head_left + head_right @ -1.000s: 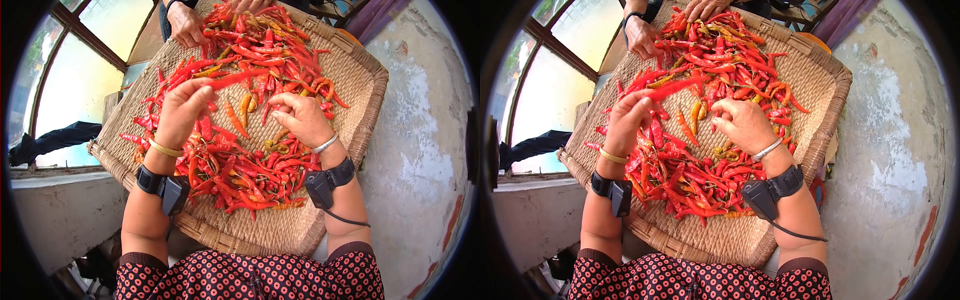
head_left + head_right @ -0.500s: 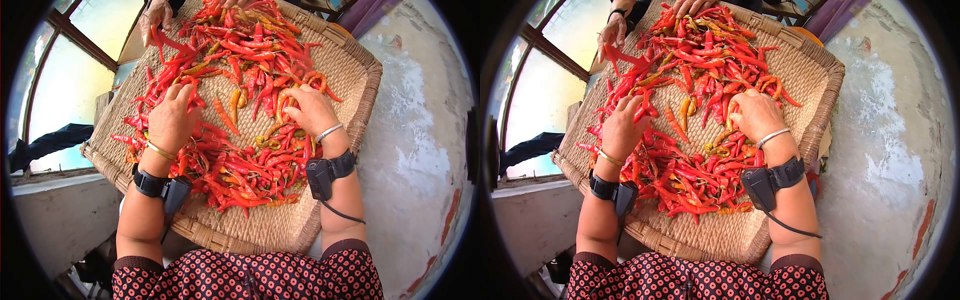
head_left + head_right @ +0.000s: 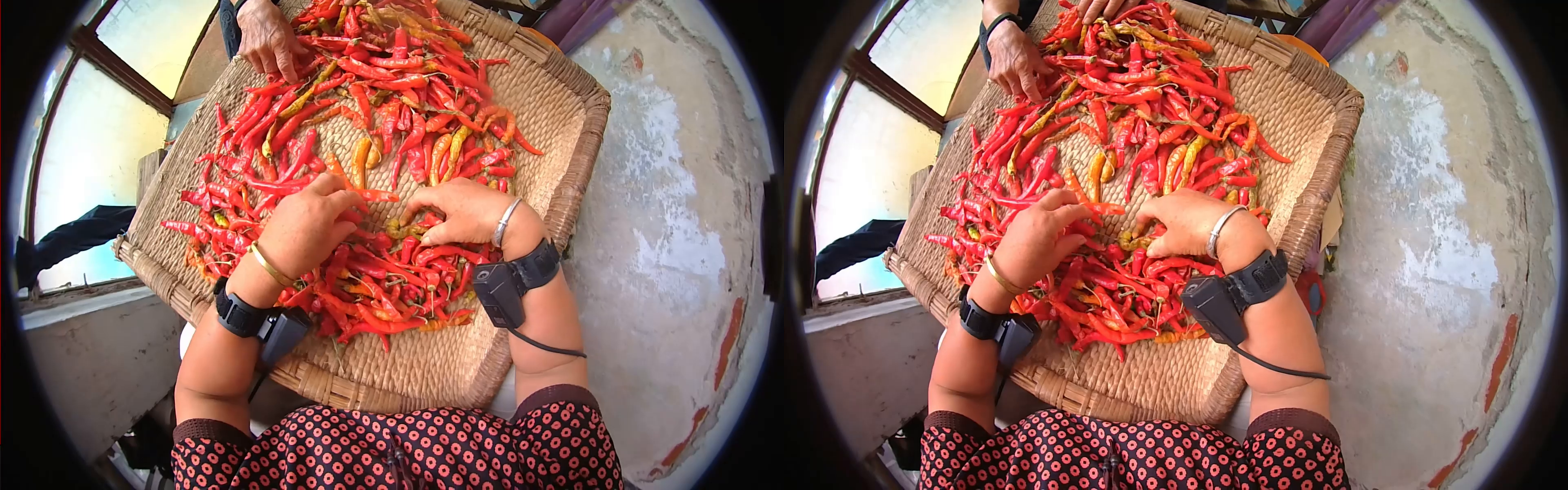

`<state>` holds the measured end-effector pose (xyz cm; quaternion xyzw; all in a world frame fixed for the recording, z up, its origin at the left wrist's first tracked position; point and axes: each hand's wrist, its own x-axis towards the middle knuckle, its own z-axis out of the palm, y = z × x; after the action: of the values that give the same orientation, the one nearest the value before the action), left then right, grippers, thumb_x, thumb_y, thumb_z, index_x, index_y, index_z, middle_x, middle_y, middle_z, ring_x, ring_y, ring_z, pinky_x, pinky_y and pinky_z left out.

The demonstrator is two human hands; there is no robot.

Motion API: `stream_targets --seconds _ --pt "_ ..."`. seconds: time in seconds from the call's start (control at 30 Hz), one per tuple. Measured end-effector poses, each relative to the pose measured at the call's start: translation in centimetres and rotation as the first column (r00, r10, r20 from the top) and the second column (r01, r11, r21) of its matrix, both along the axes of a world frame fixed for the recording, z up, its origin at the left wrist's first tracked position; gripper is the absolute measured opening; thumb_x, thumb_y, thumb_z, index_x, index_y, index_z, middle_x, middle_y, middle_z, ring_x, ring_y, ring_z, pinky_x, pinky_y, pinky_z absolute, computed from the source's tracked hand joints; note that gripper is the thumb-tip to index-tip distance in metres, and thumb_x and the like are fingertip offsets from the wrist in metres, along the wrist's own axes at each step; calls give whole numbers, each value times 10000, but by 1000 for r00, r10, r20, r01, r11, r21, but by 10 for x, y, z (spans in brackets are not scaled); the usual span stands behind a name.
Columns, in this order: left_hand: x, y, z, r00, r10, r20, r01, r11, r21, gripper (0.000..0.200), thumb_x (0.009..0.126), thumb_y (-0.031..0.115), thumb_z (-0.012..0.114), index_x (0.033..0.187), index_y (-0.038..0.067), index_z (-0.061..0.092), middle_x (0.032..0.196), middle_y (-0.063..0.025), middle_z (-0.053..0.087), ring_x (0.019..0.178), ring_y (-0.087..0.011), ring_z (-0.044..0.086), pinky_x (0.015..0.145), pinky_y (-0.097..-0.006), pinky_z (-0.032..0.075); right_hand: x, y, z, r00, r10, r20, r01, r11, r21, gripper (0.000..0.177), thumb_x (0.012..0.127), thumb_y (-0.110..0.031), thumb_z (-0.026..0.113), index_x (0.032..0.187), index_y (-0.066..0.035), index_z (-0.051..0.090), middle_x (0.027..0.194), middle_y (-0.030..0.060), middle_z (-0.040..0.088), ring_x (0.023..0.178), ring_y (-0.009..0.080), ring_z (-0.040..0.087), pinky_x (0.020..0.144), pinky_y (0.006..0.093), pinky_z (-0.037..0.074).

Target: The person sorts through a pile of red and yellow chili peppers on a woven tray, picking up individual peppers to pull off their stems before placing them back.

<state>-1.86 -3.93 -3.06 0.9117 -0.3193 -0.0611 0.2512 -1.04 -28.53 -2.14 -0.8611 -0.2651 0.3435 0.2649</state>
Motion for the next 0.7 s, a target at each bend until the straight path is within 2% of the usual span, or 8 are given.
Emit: stream_targets --seconds 0.07,0.13,0.23,0.33,0.43,0.5,0.57,0.7 --pt "-13 -13 2 996 -90 23 92 956 -277 301 695 131 645 987 82 587 956 -120 541 810 -301 581 664 -384 493 -6 8 0 1000 -12 26 10 997 72 415 657 -198 689 1026 -49 573 949 153 609 895 298 582 779 358 449" --pt "-23 -19 12 992 -124 -3 118 958 -262 298 692 149 652 974 79 585 959 -111 550 801 -293 586 657 -378 493 -9 13 -1 995 71 71 -78 992 104 443 638 -201 695 1031 -39 569 947 152 607 896 311 579 790 369 446" --pt "-31 -19 15 899 -410 -151 396 911 -115 360 666 195 679 993 82 578 936 -82 558 766 -275 598 650 -372 498 -13 19 0 993 97 66 -97 995 -1 490 626 -207 701 1059 -37 547 951 165 598 917 329 567 796 385 448" --pt "-37 -22 20 811 -495 -313 515 857 -21 439 654 234 698 1045 78 572 994 -90 558 782 -277 605 657 -363 509 -25 31 4 994 85 62 -74 985 -155 522 615 -207 709 1075 -54 516 925 178 589 934 333 556 771 409 459" --pt "-48 -22 8 845 -509 -166 514 858 -10 448 657 260 684 1054 87 570 967 -82 555 835 -261 587 673 -353 505 -35 36 1 957 68 282 -8 978 -209 421 639 -152 679 1001 -63 485 833 179 576 869 326 580 724 433 470" --pt "-51 -24 6 862 -497 -103 501 865 23 426 670 256 668 1049 88 571 951 -80 553 850 -254 578 683 -350 503 -33 41 -2 950 66 306 7 973 -231 405 646 -145 672 997 -66 486 824 172 581 844 333 584 714 433 471" --pt "-52 -27 6 888 -452 -84 459 868 191 321 700 238 628 985 94 591 905 -69 543 861 -240 562 682 -352 493 -30 42 -2 931 77 356 14 969 -247 321 663 -142 657 933 -62 504 806 145 592 803 340 590 687 434 469" --pt "-40 -21 4 874 -485 -38 483 856 185 201 703 219 618 866 102 606 810 -68 523 787 -244 570 624 -348 482 -18 32 0 921 56 385 41 970 -239 206 670 -160 643 785 -40 521 779 132 588 794 330 587 672 433 463"
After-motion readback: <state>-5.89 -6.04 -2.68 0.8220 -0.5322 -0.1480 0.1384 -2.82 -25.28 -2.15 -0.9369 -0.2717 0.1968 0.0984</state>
